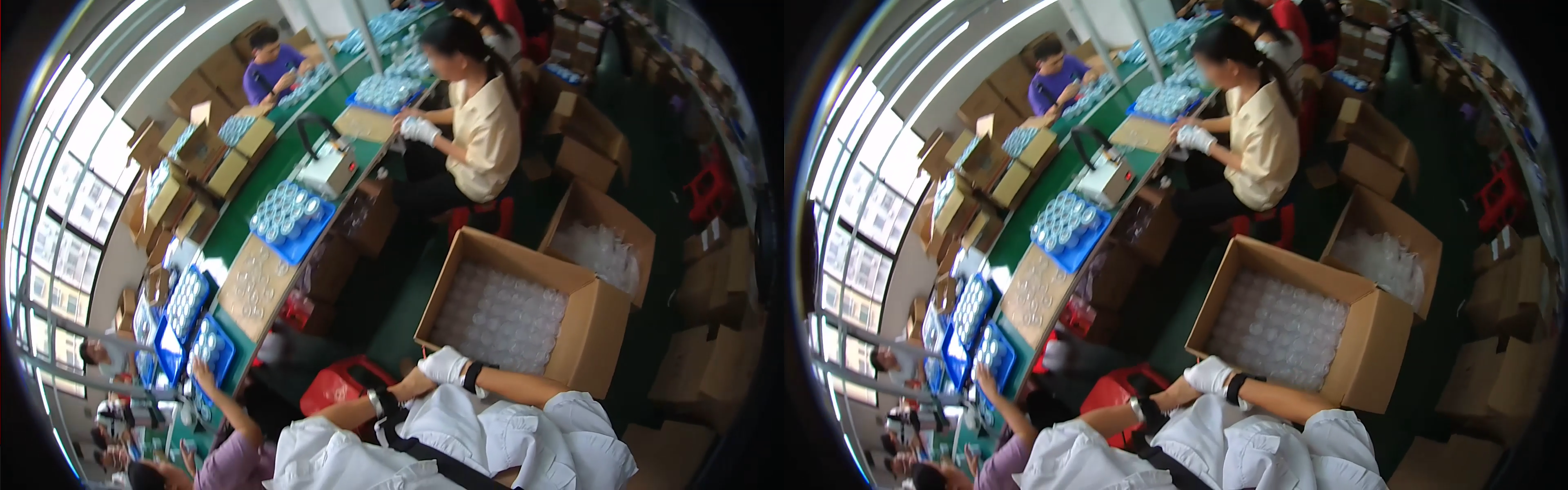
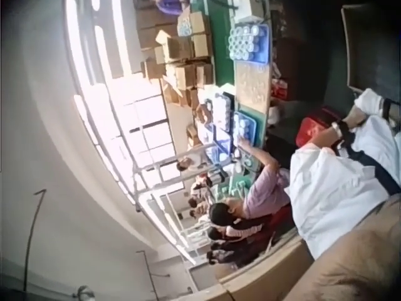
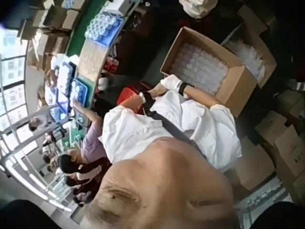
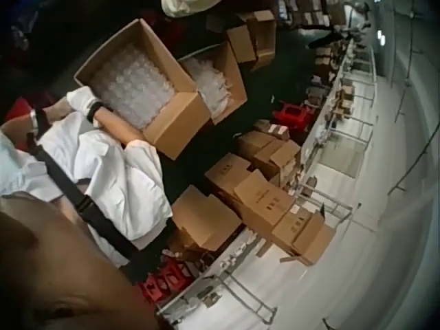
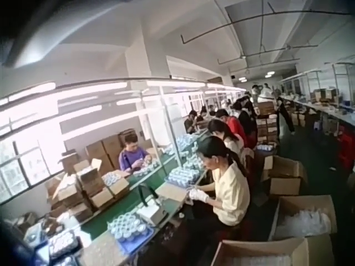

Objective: The person picks up plastic cups from a table and places them into a cardboard box. They then take plastic bags from another box, insert a cup into each bag by hand, and place the bagged cups back into the cardboard box.

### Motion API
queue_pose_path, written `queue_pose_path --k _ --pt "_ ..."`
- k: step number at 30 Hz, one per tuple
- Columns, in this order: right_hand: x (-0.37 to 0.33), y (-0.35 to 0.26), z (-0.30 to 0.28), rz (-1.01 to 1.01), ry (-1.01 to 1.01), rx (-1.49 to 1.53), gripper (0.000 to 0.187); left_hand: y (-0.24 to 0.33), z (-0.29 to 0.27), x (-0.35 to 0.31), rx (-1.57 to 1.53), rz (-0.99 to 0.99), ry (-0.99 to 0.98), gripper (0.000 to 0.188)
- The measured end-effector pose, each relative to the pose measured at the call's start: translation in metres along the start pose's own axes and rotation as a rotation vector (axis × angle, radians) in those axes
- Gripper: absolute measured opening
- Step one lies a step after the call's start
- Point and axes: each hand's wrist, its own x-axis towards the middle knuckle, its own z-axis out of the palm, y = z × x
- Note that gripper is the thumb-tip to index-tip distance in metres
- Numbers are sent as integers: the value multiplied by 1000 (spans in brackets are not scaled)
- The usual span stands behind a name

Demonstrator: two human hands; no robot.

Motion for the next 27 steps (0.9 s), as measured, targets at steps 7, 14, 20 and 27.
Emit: queue_pose_path --k 7,14,20,27 --pt "22 -1 32 166 34 152 14 -11 -16 -9 291 -16 155 31" --pt "58 13 3 454 307 450 31 28 -111 -12 -103 184 300 26" --pt "70 29 67 896 430 285 49 -81 -237 69 -1028 -396 217 16" --pt "101 40 97 1144 10 179 26 -221 -382 188 -1140 -361 621 13"
